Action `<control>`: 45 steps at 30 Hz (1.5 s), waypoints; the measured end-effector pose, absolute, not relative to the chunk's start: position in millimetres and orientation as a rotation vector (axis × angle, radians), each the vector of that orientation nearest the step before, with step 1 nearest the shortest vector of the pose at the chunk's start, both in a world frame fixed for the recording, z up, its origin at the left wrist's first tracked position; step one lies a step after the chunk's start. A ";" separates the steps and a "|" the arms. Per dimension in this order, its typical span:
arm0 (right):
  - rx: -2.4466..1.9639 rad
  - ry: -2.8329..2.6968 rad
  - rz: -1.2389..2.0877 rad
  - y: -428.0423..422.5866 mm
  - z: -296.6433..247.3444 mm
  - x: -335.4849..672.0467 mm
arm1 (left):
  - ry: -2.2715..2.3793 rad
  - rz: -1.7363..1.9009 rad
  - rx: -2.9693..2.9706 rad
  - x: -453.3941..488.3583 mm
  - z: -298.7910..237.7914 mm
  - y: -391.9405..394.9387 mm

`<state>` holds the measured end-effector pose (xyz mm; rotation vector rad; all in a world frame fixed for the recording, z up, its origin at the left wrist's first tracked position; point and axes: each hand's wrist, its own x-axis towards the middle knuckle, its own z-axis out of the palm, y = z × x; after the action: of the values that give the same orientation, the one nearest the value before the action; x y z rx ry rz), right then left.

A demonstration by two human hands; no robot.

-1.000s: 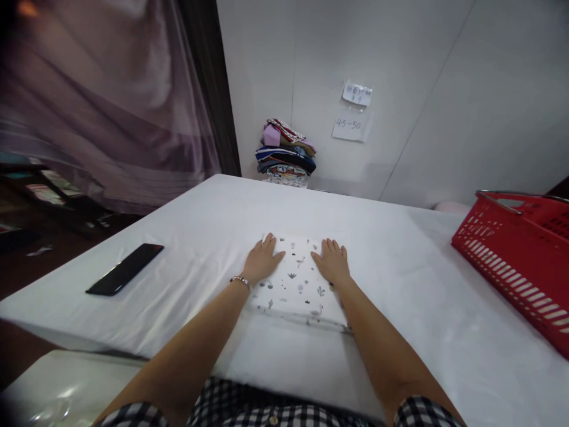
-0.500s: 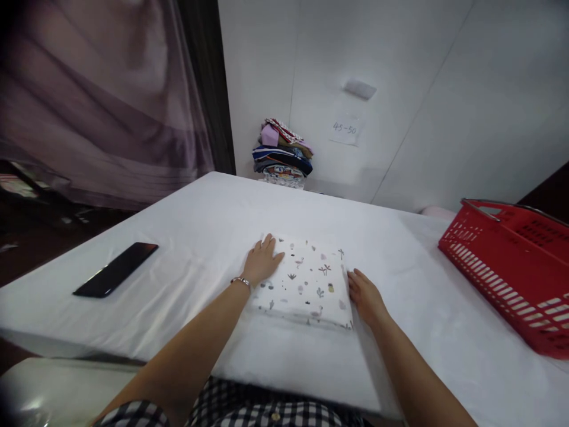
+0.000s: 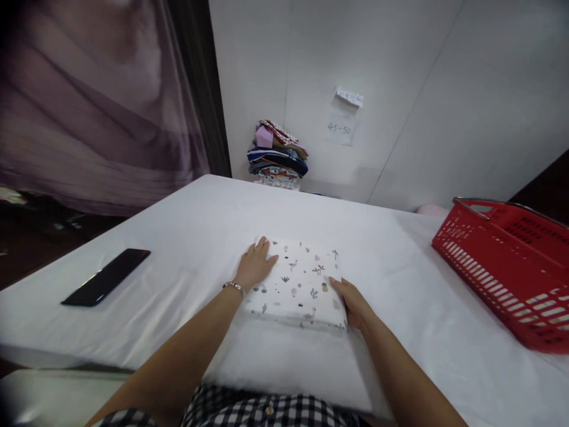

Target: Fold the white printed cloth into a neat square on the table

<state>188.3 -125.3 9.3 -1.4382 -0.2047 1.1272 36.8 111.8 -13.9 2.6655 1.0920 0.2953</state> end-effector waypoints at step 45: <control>-2.038 -1.289 -0.068 -153.6 5.4 260.0 | 0.995 0.343 1.920 84.2 -12.3 53.0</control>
<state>260.0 -153.6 5.4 -2.0378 -1.2895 -0.0675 84.2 53.0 -12.3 1.9202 0.9945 0.3428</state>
